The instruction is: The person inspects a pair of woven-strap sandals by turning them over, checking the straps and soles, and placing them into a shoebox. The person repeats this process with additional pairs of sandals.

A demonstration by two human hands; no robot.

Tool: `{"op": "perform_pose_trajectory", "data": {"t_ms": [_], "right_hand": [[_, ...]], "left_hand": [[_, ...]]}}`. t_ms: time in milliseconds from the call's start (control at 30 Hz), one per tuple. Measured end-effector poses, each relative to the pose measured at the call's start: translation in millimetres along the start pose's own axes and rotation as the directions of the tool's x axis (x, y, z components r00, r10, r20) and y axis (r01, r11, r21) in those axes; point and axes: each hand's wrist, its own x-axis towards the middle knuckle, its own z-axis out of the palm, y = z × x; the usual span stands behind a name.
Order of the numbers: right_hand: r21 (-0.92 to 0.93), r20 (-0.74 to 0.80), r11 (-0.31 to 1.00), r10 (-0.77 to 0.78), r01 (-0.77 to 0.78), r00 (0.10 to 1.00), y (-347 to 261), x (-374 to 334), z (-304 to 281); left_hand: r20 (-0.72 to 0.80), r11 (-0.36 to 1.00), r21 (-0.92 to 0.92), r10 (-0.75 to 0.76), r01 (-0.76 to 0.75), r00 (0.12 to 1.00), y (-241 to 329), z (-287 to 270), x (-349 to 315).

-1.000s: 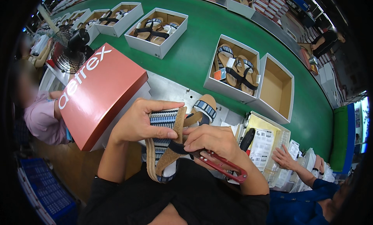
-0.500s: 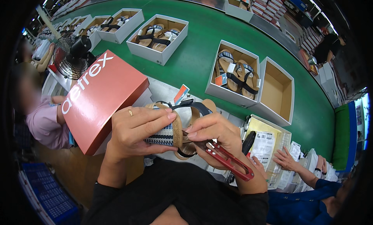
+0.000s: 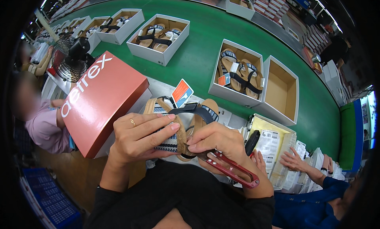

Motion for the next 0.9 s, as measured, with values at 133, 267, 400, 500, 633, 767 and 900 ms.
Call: {"op": "perform_pose_trajectory", "data": {"t_ms": [133,267,400,500,633,767,900], "right_hand": [[-0.09,-0.083,0.996,-0.011,0.004,0.997,1,1,4],[0.0,0.042,0.999,0.035,-0.035,0.998,3,-2,-8],[0.295,-0.062,0.946,0.158,-0.133,0.986,4,-17,-8],[0.401,-0.355,0.849,0.491,-0.345,0.795,13,-38,-1],[-0.574,-0.246,0.622,0.489,-0.532,0.837,88,-109,6],[-0.83,-0.19,0.388,0.477,-0.4,0.858,121,-166,18],[-0.753,-0.093,0.498,0.567,-0.43,0.819,91,-161,33]], "left_hand": [[0.01,1.0,0.011,0.004,-0.004,1.0,1,-1,0],[0.019,0.999,0.002,0.048,-0.048,0.999,-2,3,-4],[-0.1,1.0,-0.014,-0.019,0.018,0.995,-17,18,-13],[-0.255,0.992,-0.069,-0.116,0.102,0.96,-35,54,-45],[-0.26,0.877,-0.259,-0.467,0.405,0.845,-16,122,-134],[-0.076,0.763,-0.335,-0.607,0.553,0.791,21,134,-190],[0.129,0.36,-0.629,-0.826,0.689,0.549,30,128,-212]]}}
